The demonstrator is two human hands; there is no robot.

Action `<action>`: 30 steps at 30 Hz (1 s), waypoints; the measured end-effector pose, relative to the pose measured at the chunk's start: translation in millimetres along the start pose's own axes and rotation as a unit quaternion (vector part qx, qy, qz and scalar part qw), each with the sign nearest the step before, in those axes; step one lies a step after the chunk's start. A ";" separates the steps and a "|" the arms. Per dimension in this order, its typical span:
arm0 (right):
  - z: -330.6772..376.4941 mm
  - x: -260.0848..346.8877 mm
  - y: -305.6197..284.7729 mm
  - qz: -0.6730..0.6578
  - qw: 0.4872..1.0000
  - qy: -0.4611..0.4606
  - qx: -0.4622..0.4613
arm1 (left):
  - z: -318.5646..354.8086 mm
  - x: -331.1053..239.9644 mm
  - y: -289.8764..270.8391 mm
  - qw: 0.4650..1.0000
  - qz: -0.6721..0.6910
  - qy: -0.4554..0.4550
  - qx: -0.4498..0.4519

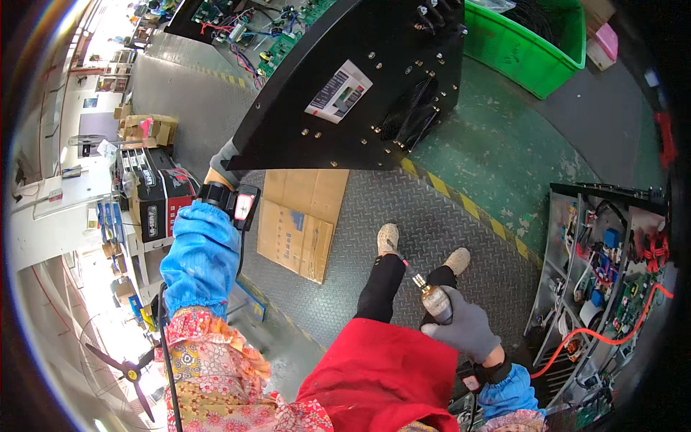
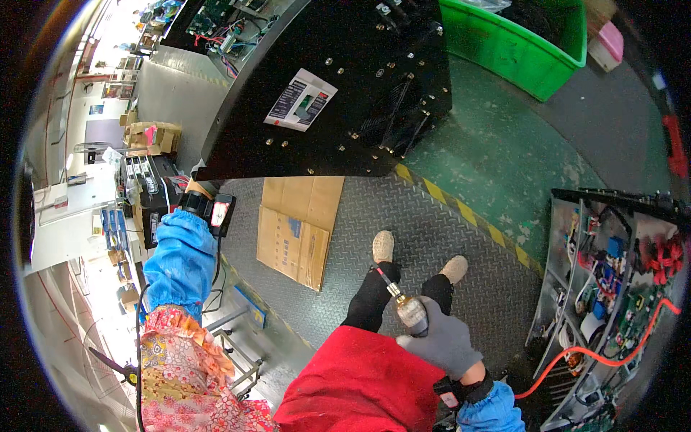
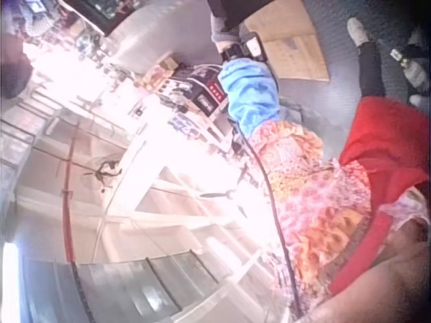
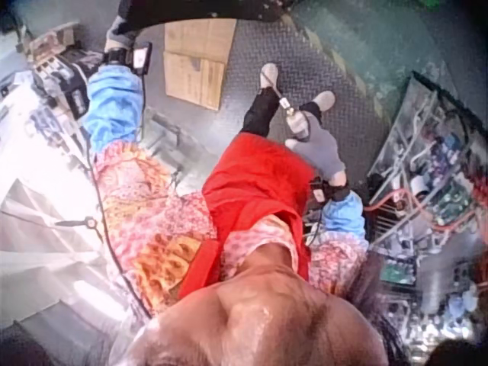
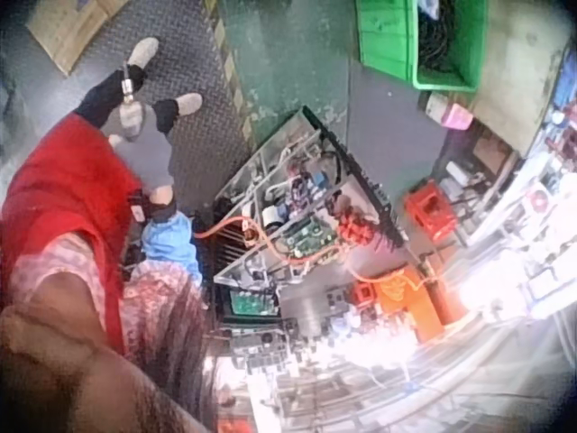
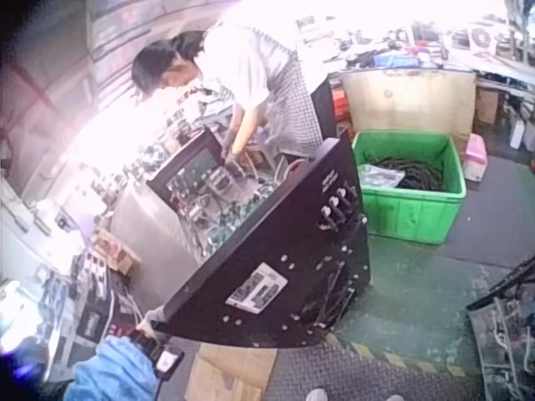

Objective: Fastening screws on an equipment panel using an electric screwdriver and arranging internal wiring.

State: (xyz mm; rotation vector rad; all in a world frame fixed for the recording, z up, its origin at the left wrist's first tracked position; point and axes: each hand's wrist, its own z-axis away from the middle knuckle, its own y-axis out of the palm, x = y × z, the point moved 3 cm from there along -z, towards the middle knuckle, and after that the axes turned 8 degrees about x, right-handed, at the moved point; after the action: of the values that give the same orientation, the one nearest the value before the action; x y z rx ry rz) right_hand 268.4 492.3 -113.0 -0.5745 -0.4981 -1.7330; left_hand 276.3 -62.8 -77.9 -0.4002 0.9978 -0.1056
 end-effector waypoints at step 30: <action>-34.2 87.3 -36.3 0.026 0.981 -0.181 -0.063 | 3.2 71.4 -26.6 0.997 -0.068 0.046 -0.002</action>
State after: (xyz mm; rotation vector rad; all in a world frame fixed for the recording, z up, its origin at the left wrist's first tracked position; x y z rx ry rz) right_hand 212.0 413.2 -87.2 -0.9950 -0.6238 -1.6229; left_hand 320.4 -105.5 -123.1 -0.4710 1.0607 -0.2471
